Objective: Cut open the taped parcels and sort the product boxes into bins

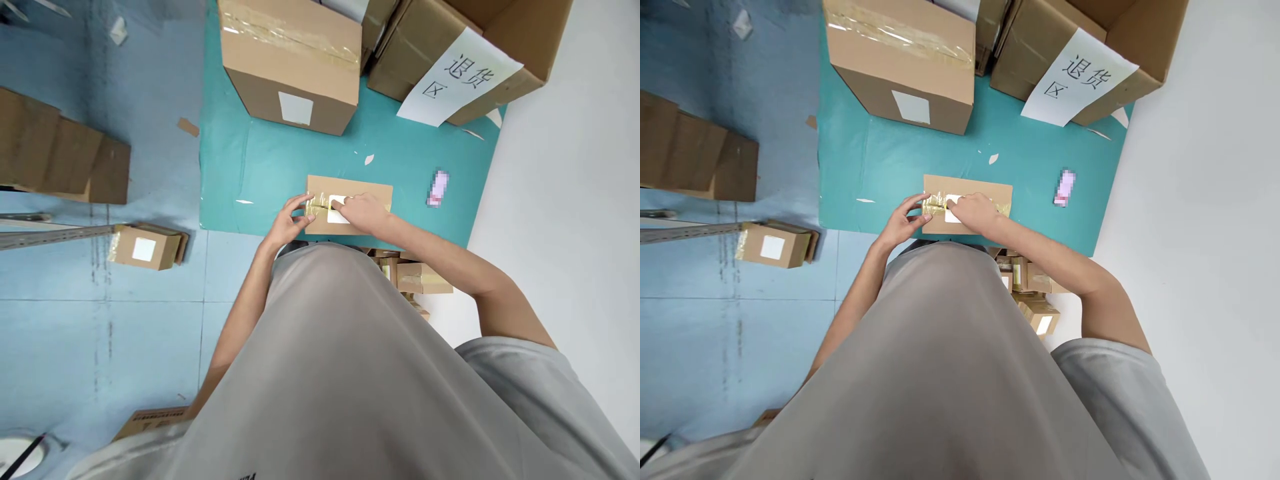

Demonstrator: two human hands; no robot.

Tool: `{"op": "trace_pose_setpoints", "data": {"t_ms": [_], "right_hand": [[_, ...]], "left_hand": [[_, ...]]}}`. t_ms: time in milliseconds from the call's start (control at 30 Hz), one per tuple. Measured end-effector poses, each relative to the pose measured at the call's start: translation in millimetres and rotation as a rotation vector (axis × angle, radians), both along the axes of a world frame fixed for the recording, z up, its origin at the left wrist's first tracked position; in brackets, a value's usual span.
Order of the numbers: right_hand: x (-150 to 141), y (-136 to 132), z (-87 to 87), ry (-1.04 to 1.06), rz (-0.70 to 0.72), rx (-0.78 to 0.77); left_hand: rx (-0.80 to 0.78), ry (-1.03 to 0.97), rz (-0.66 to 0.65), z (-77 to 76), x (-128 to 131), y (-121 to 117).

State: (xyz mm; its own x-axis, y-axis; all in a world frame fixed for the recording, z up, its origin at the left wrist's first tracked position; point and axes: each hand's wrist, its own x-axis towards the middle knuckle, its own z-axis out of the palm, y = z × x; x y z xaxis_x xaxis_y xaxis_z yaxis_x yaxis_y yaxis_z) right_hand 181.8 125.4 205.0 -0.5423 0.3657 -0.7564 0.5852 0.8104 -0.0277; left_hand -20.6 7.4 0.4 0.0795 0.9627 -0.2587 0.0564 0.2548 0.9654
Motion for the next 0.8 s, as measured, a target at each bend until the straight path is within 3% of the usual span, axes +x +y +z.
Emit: {"op": "trace_pose_setpoints", "data": {"t_ms": [333,433,633,800], "right_hand": [[112.7,8.0,6.6,-0.054,-0.060,-0.004],[122.6,7.4,2.1,-0.016,-0.078,-0.013],[122.5,9.3,-1.4,0.047,-0.122,-0.031],[163.2,13.7,-6.1,0.014,-0.192,-0.059]], "left_hand": [[-0.073,0.033,0.070,7.5,17.0,-0.6],[-0.073,0.119,0.117,14.8,29.8,6.2],[0.073,0.506,0.266,27.2,72.8,31.4],[0.076,0.606,0.283,25.6,82.7,34.3]]}}
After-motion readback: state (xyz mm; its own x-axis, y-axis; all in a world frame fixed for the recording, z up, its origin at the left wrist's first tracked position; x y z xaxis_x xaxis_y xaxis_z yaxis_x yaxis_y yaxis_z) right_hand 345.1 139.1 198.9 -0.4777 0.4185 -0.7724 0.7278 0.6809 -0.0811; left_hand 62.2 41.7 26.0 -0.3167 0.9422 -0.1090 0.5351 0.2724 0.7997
